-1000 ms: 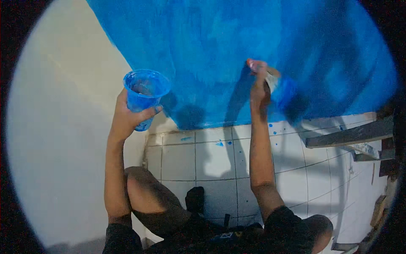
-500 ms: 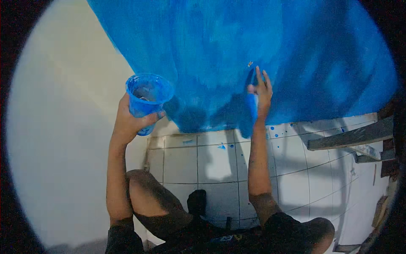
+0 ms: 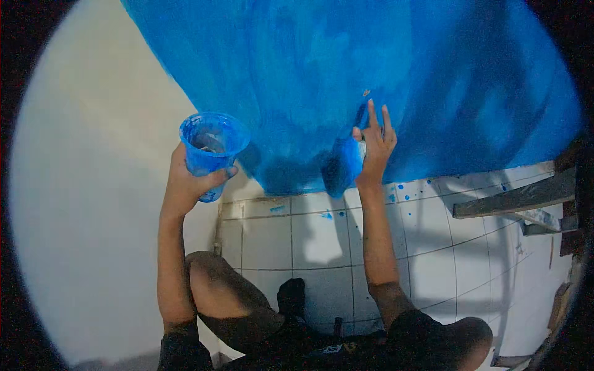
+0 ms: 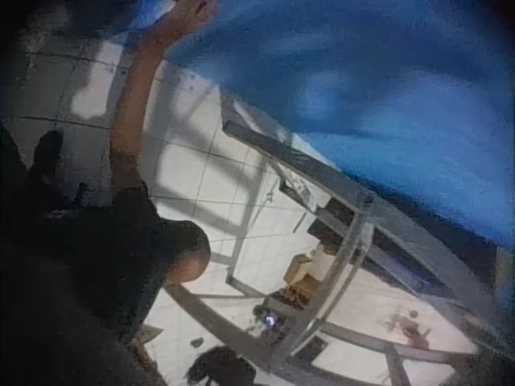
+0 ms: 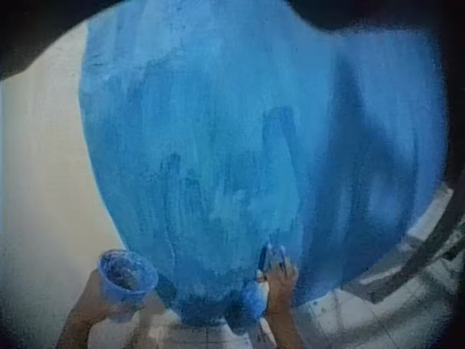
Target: The person paints a wall using a paintbrush, repeatedly dipping the brush into a cup of paint and brushing the paint onto the wall.
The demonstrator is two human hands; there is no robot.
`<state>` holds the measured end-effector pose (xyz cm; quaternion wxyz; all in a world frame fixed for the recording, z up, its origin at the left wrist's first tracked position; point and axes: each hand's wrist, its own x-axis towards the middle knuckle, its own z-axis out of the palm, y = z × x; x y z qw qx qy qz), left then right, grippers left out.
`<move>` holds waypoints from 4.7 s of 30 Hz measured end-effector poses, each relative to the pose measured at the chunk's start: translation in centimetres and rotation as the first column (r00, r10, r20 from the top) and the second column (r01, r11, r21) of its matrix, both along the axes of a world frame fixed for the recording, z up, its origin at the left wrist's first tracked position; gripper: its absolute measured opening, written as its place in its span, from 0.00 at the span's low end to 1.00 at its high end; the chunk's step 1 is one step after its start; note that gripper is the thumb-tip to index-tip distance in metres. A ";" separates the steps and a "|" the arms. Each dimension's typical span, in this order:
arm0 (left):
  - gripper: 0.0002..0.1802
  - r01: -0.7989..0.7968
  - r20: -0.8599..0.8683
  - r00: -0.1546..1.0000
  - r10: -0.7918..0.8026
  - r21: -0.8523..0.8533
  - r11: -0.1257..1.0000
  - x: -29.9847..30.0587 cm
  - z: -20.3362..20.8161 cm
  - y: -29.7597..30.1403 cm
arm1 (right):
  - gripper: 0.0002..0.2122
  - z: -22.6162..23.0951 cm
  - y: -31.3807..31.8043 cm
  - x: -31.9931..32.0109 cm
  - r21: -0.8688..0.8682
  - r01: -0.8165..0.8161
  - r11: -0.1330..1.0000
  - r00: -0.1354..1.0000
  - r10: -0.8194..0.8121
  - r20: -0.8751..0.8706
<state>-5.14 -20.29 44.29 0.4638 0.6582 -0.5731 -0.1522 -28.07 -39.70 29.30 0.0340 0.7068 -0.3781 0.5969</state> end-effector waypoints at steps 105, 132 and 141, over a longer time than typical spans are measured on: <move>0.25 0.179 0.327 0.941 0.090 -0.706 0.686 -3.4 -1.1 -5.6 | 0.09 22.6 13.1 -10.8 0.038 -0.396 0.918 0.854 0.383 -0.351; 0.24 0.198 0.331 0.904 0.270 -0.885 0.421 -5.3 -3.2 -9.7 | 0.16 24.2 13.7 -16.6 0.013 -0.643 0.766 0.697 0.591 -0.406; 0.26 0.251 0.353 0.924 0.149 -0.851 0.461 -7.0 -3.3 -10.7 | 0.18 20.3 12.1 -12.6 -0.221 -0.691 0.689 0.713 0.600 -0.362</move>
